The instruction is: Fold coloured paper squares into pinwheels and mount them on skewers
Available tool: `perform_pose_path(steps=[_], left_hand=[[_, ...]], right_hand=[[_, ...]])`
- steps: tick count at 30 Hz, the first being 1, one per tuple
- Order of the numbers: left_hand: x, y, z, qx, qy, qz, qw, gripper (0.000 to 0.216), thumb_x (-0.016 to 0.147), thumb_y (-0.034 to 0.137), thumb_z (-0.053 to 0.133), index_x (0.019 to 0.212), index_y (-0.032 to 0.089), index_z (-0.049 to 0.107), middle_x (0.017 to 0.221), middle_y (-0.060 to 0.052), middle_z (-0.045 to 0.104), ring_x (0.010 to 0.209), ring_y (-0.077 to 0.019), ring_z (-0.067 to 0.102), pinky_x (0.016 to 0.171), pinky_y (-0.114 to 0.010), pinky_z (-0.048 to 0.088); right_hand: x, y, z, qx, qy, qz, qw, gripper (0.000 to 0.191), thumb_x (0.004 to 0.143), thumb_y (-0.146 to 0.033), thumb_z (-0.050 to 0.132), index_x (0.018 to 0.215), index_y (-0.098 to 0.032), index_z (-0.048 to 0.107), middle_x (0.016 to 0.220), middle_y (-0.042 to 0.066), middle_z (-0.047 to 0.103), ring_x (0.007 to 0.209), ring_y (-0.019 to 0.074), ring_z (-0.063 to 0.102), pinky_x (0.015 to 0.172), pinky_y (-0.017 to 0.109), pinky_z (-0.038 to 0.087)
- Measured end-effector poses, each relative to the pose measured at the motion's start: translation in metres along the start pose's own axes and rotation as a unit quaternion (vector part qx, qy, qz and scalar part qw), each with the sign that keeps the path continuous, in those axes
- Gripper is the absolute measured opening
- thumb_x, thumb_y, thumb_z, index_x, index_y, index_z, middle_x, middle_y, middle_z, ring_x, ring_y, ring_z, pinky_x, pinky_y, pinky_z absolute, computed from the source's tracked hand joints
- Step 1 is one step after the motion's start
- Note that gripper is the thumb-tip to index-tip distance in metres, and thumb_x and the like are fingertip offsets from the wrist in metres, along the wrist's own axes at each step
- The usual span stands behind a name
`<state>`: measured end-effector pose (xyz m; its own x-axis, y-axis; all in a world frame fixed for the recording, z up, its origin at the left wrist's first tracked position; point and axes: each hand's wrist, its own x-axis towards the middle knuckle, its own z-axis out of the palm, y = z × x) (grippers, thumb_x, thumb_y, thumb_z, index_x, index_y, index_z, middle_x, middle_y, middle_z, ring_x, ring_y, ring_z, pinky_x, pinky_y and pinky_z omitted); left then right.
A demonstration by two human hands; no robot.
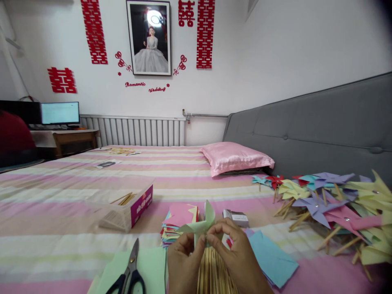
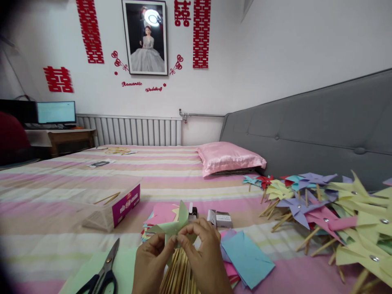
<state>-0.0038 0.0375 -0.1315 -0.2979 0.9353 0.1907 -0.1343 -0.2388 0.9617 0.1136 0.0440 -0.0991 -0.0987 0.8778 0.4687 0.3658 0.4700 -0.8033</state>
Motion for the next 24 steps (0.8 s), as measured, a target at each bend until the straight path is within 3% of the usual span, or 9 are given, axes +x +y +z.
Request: perform_pose_path(steps=[4,9,15,19,24], left_hand=[[-0.0006,0.0018,0.0013,-0.020,-0.005,-0.014,1.000,0.023,0.065,0.032,0.069,0.058,0.014,0.059,0.053,0.003,0.053,0.054,-0.0103,0.043,0.053,-0.020,0.035],[-0.0004,0.0033,0.0005,-0.015,-0.003,-0.016,1.000,0.021,0.064,0.031,0.070,0.057,0.013,0.061,0.053,0.001,0.058,0.053,-0.0107,0.046,0.053,-0.020,0.036],[-0.0007,0.0026,-0.0002,-0.010,-0.033,-0.008,0.999,0.016,0.066,0.030,0.067,0.065,0.014,0.065,0.057,-0.001,0.062,0.057,-0.0136,0.051,0.060,-0.023,0.042],[-0.0006,0.0014,-0.0005,0.003,-0.032,-0.001,0.999,0.016,0.066,0.029,0.067,0.064,0.014,0.066,0.060,-0.003,0.065,0.059,-0.0149,0.053,0.063,-0.025,0.043],[-0.0007,0.0002,-0.0007,0.006,-0.030,-0.006,1.000,0.019,0.066,0.031,0.068,0.070,0.012,0.068,0.062,-0.005,0.067,0.062,-0.0179,0.057,0.064,-0.027,0.044]], right_hand=[[-0.0005,0.0053,0.0032,0.014,0.031,0.005,0.999,0.006,0.072,-0.025,0.062,0.069,-0.021,0.060,0.099,0.005,0.059,0.101,0.0253,0.050,0.089,0.036,0.034],[-0.0020,0.0046,0.0062,0.101,0.039,0.048,0.993,0.015,0.071,-0.024,0.062,0.081,-0.021,0.052,0.083,0.002,0.063,0.082,0.0217,0.059,0.075,0.031,0.045],[-0.0003,0.0005,0.0019,0.179,-0.035,0.065,0.981,0.032,0.075,-0.022,0.058,0.106,-0.019,0.052,0.100,0.008,0.065,0.091,0.0216,0.060,0.081,0.033,0.046],[0.0006,0.0019,-0.0018,0.159,-0.078,0.043,0.983,0.025,0.077,-0.021,0.056,0.101,-0.017,0.064,0.105,0.008,0.066,0.100,0.0245,0.057,0.090,0.037,0.041],[0.0013,-0.0006,-0.0029,0.186,-0.091,0.047,0.977,0.030,0.078,-0.015,0.054,0.107,-0.017,0.063,0.106,0.007,0.067,0.100,0.0229,0.058,0.090,0.035,0.041]])
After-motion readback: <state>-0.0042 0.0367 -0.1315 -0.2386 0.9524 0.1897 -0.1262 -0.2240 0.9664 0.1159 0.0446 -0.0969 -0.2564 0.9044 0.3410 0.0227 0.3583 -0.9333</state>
